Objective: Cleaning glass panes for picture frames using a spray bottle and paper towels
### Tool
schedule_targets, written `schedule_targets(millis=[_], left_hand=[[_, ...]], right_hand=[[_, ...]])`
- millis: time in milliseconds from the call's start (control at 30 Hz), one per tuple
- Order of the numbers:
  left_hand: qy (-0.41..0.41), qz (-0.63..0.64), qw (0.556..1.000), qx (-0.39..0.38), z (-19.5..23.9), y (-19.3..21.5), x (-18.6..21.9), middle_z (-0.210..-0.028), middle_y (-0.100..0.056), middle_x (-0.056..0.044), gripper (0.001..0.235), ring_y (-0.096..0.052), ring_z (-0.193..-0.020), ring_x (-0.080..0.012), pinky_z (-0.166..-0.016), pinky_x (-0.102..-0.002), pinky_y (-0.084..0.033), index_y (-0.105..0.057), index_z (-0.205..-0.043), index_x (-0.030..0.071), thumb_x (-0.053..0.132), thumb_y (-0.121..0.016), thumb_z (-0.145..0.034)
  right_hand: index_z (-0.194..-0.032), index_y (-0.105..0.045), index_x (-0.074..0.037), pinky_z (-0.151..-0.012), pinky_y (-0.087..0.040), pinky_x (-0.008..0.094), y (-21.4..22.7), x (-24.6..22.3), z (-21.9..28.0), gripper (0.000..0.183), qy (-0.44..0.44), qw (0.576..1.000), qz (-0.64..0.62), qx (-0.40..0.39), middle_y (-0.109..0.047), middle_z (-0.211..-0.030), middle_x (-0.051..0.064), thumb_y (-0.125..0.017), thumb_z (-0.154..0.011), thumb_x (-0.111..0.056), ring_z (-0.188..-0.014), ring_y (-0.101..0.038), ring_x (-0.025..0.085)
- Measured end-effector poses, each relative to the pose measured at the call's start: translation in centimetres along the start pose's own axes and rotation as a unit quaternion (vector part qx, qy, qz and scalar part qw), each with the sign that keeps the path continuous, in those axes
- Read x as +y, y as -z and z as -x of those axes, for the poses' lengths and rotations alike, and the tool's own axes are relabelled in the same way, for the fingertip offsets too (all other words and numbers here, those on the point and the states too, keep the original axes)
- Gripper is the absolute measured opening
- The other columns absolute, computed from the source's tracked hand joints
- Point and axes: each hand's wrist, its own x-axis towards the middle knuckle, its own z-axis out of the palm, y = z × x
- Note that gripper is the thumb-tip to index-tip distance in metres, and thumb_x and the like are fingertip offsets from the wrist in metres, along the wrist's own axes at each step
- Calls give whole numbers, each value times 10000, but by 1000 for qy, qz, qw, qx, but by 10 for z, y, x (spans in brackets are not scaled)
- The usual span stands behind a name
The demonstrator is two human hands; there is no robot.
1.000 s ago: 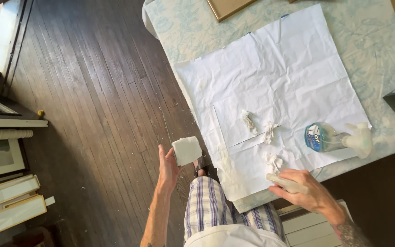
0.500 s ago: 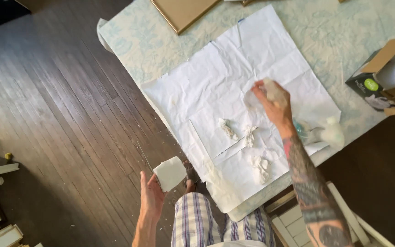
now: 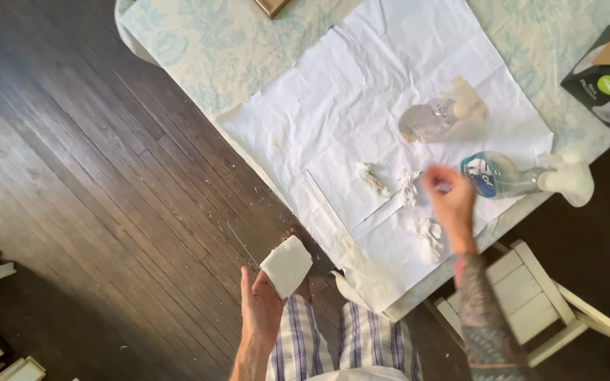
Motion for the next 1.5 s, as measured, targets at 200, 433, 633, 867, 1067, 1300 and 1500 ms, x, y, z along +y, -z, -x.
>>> schedule_targets(millis=[200,433,633,867,1067,1300,1500], left_hand=[[24,-14,1000,-11,-4,8,3,-1481,-609,-188,844,-593,-1270,-305,-997,-381,-430,-498,-1534,41,616,-240,-973],[21,36,999,-22,-16,22,-7,-1472,-592,-219,898,-582,-1293,-345,-1000,-437,-459,-473,-1548,26,644,-319,-915],[4,-29,1000,11,-8,16,-8,-1528,-569,-156,882,-555,-1343,-269,-1146,-399,-385,-428,-1573,75,635,-236,-920],[-39,19,999,-4,-12,22,-13,-1510,-581,-176,870,-564,-1356,-315,-1138,-439,-417,-479,-1538,36,621,-247,-937],[-40,33,998,-44,-31,48,-30,-1229,-661,-210,994,-626,-1114,-303,-963,-459,-479,-479,-1540,39,755,-171,-924],[-19,77,997,-4,-9,26,-19,-1530,-551,-194,1030,-509,-1408,-308,-1124,-438,-385,-490,-1535,47,769,-168,-873],[-24,56,998,-32,-8,19,-16,-1549,-534,-202,1023,-510,-1405,-311,-1144,-462,-381,-459,-1547,40,750,-140,-884]], right_hand=[[-1233,-686,-38,-769,-595,388,-48,39,23,364,13,996,77,35,-692,-1151,146,-751,-887,-132,-972,-682,259],[-1190,-759,7,-799,-537,403,-75,82,20,228,218,964,34,146,-625,-1057,160,-720,-966,1,-917,-614,292],[-1110,-748,-42,-706,-575,297,-194,-4,52,168,168,980,-27,-99,-749,-1118,158,-740,-942,-46,-790,-677,205],[-1167,-737,-2,-801,-626,301,-234,-17,46,230,185,980,1,-74,-733,-1143,192,-723,-941,-40,-915,-740,250],[-1034,-638,-92,-461,-424,306,-209,-141,175,153,32,953,-142,-266,-609,-771,30,-513,-1012,-177,-559,-474,114],[-1211,-705,-82,-847,-608,314,-188,-83,124,233,164,948,-188,-195,-689,-1266,128,-660,-985,-45,-1110,-675,234],[-1055,-728,-42,-653,-533,246,-216,-38,108,159,74,981,-140,-116,-697,-973,96,-586,-990,-11,-750,-630,165]])
